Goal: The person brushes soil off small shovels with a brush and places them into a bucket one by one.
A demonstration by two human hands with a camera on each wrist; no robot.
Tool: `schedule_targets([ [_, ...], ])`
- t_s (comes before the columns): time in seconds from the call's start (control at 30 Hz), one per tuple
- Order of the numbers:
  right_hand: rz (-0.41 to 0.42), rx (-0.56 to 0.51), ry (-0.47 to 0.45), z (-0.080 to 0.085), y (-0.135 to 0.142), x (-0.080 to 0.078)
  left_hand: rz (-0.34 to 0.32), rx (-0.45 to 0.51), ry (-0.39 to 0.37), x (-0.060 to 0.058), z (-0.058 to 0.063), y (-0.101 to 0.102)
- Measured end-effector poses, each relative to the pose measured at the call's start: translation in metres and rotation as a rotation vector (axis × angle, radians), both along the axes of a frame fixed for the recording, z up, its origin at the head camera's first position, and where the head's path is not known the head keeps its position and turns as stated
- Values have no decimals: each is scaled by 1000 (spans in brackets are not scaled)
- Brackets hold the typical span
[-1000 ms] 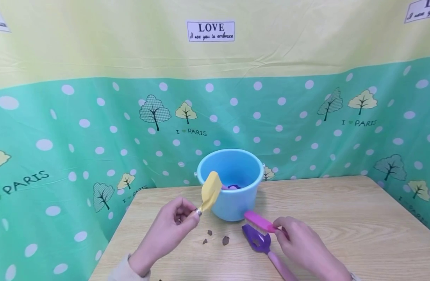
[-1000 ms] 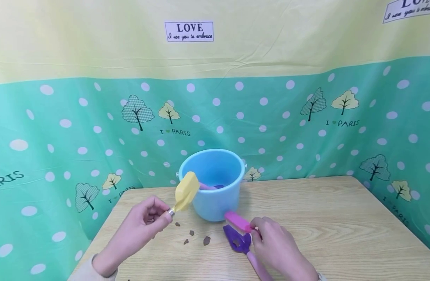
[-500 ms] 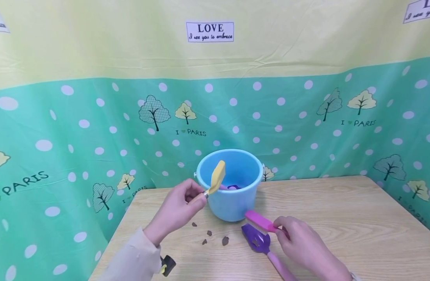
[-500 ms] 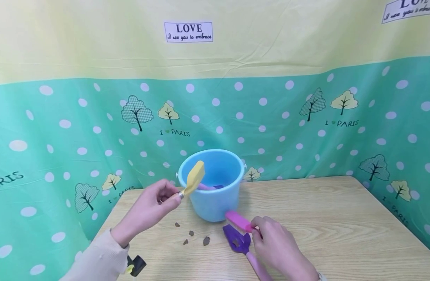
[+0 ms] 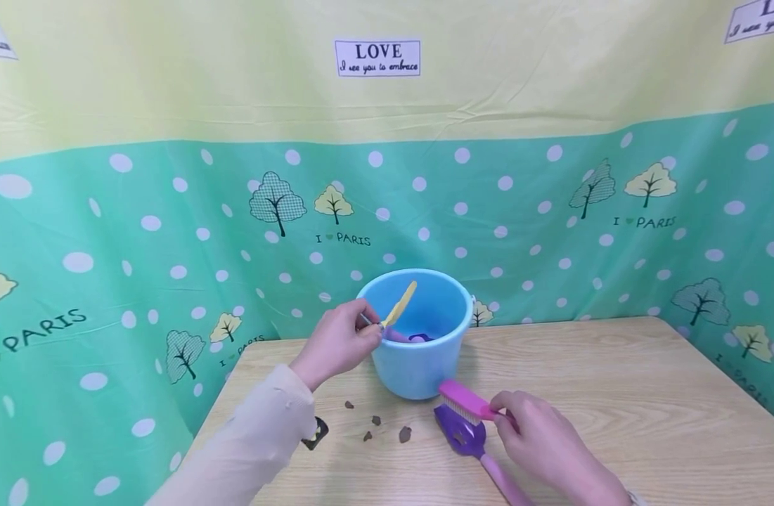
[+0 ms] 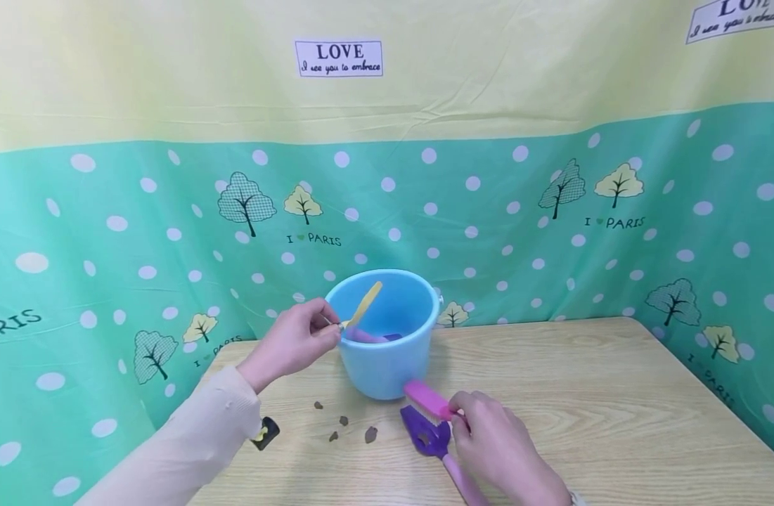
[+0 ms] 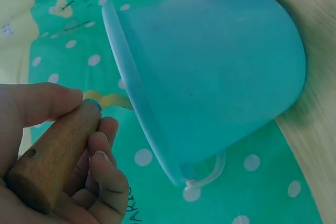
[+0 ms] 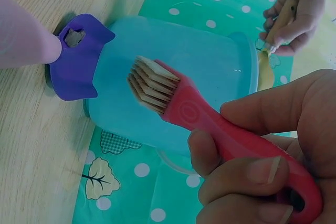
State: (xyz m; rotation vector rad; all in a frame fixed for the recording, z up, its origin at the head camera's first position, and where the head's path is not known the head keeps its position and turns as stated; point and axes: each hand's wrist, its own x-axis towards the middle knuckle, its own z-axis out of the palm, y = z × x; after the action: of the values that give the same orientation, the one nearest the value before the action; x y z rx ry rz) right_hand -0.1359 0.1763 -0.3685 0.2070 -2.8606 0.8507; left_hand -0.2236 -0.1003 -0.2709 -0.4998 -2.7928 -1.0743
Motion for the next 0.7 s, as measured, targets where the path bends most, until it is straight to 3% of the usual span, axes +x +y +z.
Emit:
schedule_targets([
  [0.3, -1, -3, -3, 2, 0, -1, 12, -216, -4, -25, 6, 15],
  [0.47, 0, 1, 1, 2, 1, 0, 1, -373, 13, -38, 5, 27],
  [0.7, -4, 8, 11, 0, 1, -1, -27, -501, 19, -51, 1, 42],
])
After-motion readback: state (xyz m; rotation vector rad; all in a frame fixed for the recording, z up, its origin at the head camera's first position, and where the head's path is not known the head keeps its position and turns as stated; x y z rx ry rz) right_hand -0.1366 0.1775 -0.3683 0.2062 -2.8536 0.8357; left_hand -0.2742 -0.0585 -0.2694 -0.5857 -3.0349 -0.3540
